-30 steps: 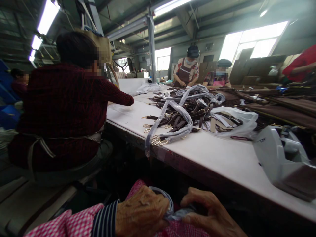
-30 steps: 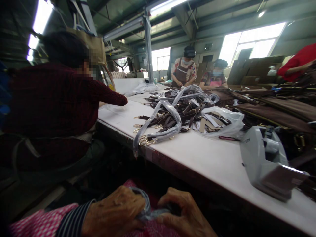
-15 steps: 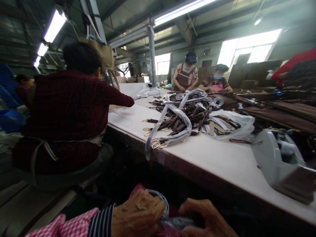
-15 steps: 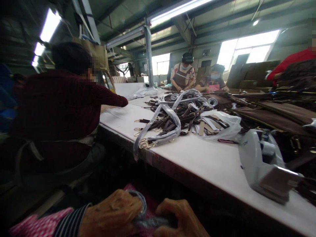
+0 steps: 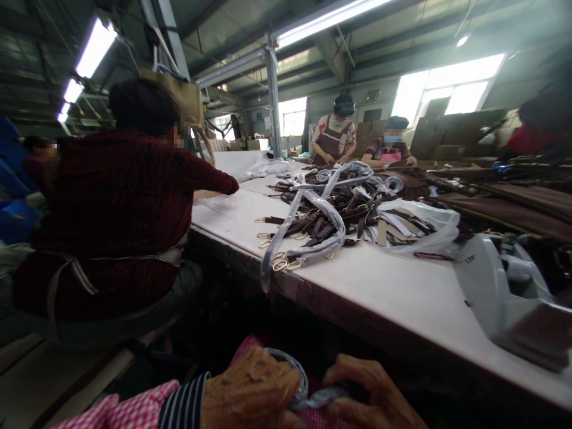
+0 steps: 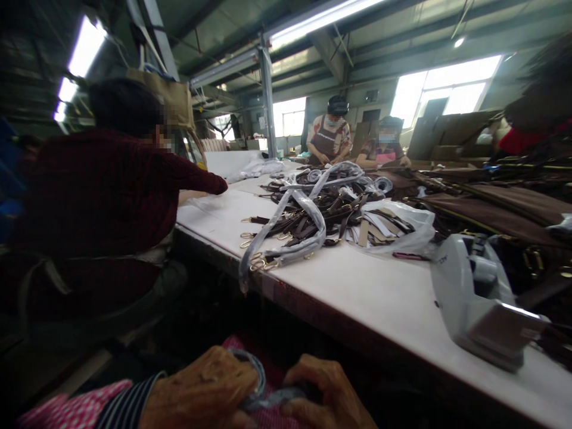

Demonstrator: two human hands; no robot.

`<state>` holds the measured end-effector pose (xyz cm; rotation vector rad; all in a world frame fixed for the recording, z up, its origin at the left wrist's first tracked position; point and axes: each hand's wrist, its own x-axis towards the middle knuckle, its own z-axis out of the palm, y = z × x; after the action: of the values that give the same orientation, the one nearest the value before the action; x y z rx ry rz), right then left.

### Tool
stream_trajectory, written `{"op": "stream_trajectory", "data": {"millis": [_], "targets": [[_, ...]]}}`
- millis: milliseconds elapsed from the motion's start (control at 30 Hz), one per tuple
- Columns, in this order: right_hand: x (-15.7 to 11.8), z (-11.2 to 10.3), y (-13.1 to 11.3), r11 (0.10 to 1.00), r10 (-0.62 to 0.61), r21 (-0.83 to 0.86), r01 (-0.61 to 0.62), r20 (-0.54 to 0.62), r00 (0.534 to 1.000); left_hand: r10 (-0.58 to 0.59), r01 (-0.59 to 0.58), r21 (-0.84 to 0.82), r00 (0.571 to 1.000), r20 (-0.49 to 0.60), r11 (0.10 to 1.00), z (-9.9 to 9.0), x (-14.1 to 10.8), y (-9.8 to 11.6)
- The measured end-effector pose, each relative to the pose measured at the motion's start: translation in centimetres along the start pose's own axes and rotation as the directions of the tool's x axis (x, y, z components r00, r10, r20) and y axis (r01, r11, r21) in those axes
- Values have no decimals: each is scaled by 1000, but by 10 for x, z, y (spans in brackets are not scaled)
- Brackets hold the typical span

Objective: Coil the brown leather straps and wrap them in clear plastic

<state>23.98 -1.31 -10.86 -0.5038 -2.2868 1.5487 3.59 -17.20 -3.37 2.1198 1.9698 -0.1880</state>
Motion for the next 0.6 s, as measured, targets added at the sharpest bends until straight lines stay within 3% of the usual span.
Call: {"op": "stream_trajectory", "data": {"millis": [133, 233, 333, 400, 467, 533, 600], "targets": [[10, 2, 7, 996, -90, 7, 90, 53, 994, 33, -30, 55, 997, -63, 998, 6, 1, -1], [11, 1, 5, 996, -91, 3, 91, 87, 992, 53, -51, 37, 997, -62, 998, 9, 0, -2], [7, -2, -5, 998, -57, 16, 56, 104, 993, 107, -117, -78, 988, -113, 990, 5, -3, -5], [6, -5, -14, 998, -54, 47, 48, 128, 990, 128, -173, -259, 975, -182, 950, -3, -4, -7], [8, -8, -23, 994, -67, 93, 53, 156, 985, 113, -185, -542, 980, -164, 820, -13, -3, -8], [13, -12, -30, 987, -81, 149, 57, 163, 983, 109, -99, -833, 993, -47, 544, -24, -1, -9], [18, -15, -35, 977, -79, 208, 46, 154, 985, 126, 17, -972, 991, 48, 234, -31, 3, -9]]}}
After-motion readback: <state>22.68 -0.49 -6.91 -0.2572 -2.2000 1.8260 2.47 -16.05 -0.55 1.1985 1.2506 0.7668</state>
